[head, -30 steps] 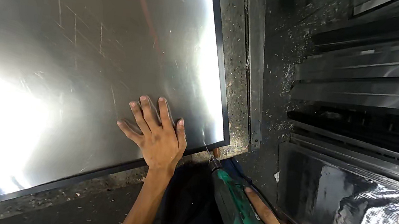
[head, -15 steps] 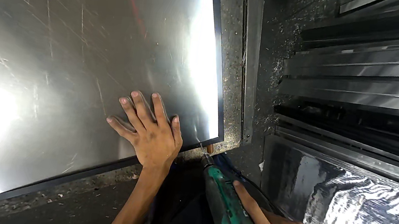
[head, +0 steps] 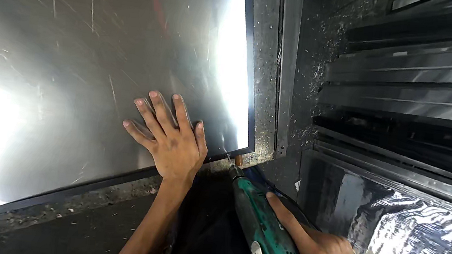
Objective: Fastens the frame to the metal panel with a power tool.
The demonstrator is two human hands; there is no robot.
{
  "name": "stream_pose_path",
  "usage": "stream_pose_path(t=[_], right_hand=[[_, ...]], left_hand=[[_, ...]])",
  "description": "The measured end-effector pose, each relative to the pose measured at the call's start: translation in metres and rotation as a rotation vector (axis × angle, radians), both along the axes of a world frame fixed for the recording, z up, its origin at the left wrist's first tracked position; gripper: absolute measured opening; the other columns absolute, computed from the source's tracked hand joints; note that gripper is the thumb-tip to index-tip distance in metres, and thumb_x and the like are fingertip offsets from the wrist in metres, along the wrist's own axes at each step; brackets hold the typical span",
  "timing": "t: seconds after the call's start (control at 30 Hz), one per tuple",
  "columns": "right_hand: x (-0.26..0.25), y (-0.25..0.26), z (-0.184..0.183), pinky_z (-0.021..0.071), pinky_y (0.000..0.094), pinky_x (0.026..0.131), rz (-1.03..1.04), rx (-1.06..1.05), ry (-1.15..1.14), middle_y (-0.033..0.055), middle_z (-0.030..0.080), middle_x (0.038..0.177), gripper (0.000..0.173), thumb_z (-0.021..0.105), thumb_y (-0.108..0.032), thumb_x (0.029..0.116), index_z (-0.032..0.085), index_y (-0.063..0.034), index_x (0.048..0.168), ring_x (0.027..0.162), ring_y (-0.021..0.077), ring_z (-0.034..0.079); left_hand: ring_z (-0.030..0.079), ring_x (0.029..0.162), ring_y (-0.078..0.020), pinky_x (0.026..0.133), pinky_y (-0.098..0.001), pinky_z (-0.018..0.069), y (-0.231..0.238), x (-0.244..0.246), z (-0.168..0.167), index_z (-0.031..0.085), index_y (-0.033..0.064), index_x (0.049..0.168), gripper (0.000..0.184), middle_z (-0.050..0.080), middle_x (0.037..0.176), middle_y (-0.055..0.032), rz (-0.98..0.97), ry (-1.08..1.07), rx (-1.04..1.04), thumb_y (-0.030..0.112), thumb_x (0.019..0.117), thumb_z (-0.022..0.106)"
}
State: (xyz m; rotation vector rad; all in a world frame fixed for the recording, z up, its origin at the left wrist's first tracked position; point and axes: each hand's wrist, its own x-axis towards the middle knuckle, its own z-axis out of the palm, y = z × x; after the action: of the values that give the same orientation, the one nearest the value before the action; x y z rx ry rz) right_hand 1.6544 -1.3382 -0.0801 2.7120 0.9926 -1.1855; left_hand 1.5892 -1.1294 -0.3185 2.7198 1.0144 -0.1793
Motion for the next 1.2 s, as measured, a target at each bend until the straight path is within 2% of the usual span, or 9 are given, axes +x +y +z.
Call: stream_pose_path(t=[0.43, 0.63, 0.7, 0.77, 0.87, 0.93, 1.0, 1.1, 1.2], right_hand=[[-0.011, -0.02, -0.022, 0.042, 0.0404, 0.039, -0.026, 0.13, -0.088, -0.0021, 0.06, 0.062, 0.095, 0.074, -0.046, 0.0629, 0.052, -0.02, 0.152, 0.045, 0.018, 0.055], [-0.011, -0.017, -0.044, 0.0436, 0.0422, 0.04, -0.067, 0.159, -0.14, -0.0039, 0.059, 0.06, 0.086, 0.07, -0.048, 0.0632, 0.059, -0.0234, 0.145, 0.047, 0.0178, 0.057], [-0.008, -0.02, -0.039, 0.0438, 0.0413, 0.04, -0.094, 0.185, -0.125, -0.0032, 0.062, 0.063, 0.081, 0.069, -0.049, 0.0705, 0.058, -0.0245, 0.147, 0.048, 0.0172, 0.058], [-0.002, -0.028, -0.014, 0.0463, 0.0427, 0.041, -0.145, 0.169, -0.044, 0.0009, 0.067, 0.068, 0.079, 0.071, -0.05, 0.0772, 0.055, -0.0236, 0.15, 0.049, 0.0192, 0.06], [0.016, -0.036, 0.026, 0.0554, 0.0443, 0.052, -0.268, 0.13, 0.08, 0.0105, 0.076, 0.086, 0.076, 0.075, -0.044, 0.084, 0.053, -0.015, 0.151, 0.062, 0.0214, 0.07], [0.026, -0.041, 0.032, 0.0597, 0.0404, 0.062, -0.332, 0.133, 0.085, 0.0128, 0.077, 0.098, 0.082, 0.079, -0.035, 0.078, 0.051, -0.0094, 0.151, 0.074, 0.0186, 0.073], [0.03, -0.044, 0.023, 0.0606, 0.0357, 0.065, -0.372, 0.145, 0.043, 0.0093, 0.077, 0.1, 0.082, 0.079, -0.032, 0.0742, 0.053, -0.0095, 0.149, 0.079, 0.0129, 0.073], [0.031, -0.043, 0.003, 0.058, 0.0303, 0.059, -0.373, 0.159, -0.03, 0.0015, 0.076, 0.092, 0.079, 0.075, -0.038, 0.0727, 0.057, -0.0152, 0.146, 0.072, 0.0048, 0.069], [0.031, -0.04, -0.005, 0.0563, 0.0318, 0.055, -0.353, 0.156, -0.054, 0.0005, 0.075, 0.087, 0.079, 0.073, -0.039, 0.0728, 0.057, -0.0168, 0.147, 0.068, 0.0053, 0.068]], left_hand=[[0.004, 0.158, -0.0394, 0.119, -0.072, -0.0001, -0.002, -0.001, -0.001, 0.02, 0.021, 0.165, 0.072, 0.012, 0.171, -0.0174, -0.01, -0.02, 0.037, 0.056, 0.1029, 0.025], [0.003, 0.158, -0.0378, 0.119, -0.0714, -0.0006, -0.003, -0.002, -0.001, 0.02, 0.0222, 0.165, 0.071, 0.011, 0.171, -0.0161, -0.016, -0.022, 0.035, 0.056, 0.103, 0.026], [0.004, 0.158, -0.0388, 0.119, -0.072, 0.0006, -0.001, -0.001, -0.002, 0.021, 0.0221, 0.165, 0.071, 0.012, 0.171, -0.0166, -0.016, -0.023, 0.042, 0.056, 0.1028, 0.027], [0.004, 0.158, -0.0383, 0.119, -0.0723, 0.0011, -0.002, -0.003, -0.001, 0.022, 0.0231, 0.165, 0.07, 0.012, 0.171, -0.0157, -0.007, -0.023, 0.04, 0.056, 0.1028, 0.028], [0.005, 0.158, -0.0382, 0.119, -0.0718, 0.0014, -0.001, -0.001, -0.001, 0.022, 0.0248, 0.164, 0.069, 0.014, 0.171, -0.0149, 0.002, -0.043, 0.046, 0.056, 0.1028, 0.029], [0.005, 0.158, -0.039, 0.119, -0.0719, 0.0007, -0.002, -0.002, 0.0, 0.022, 0.0247, 0.164, 0.07, 0.014, 0.171, -0.0157, 0.002, -0.033, 0.033, 0.057, 0.1029, 0.027], [0.007, 0.158, -0.04, 0.118, -0.0728, 0.0011, -0.002, -0.002, -0.001, 0.023, 0.0243, 0.164, 0.07, 0.016, 0.17, -0.0164, 0.002, -0.041, 0.028, 0.057, 0.1027, 0.027], [0.007, 0.158, -0.0396, 0.119, -0.0725, 0.0017, -0.001, -0.002, -0.002, 0.024, 0.0251, 0.164, 0.07, 0.016, 0.171, -0.0159, 0.008, -0.049, 0.031, 0.058, 0.1022, 0.027], [0.008, 0.158, -0.0393, 0.118, -0.0726, 0.0023, 0.0, -0.001, -0.002, 0.024, 0.0256, 0.164, 0.07, 0.017, 0.171, -0.0153, 0.015, -0.047, 0.038, 0.058, 0.1016, 0.028]])
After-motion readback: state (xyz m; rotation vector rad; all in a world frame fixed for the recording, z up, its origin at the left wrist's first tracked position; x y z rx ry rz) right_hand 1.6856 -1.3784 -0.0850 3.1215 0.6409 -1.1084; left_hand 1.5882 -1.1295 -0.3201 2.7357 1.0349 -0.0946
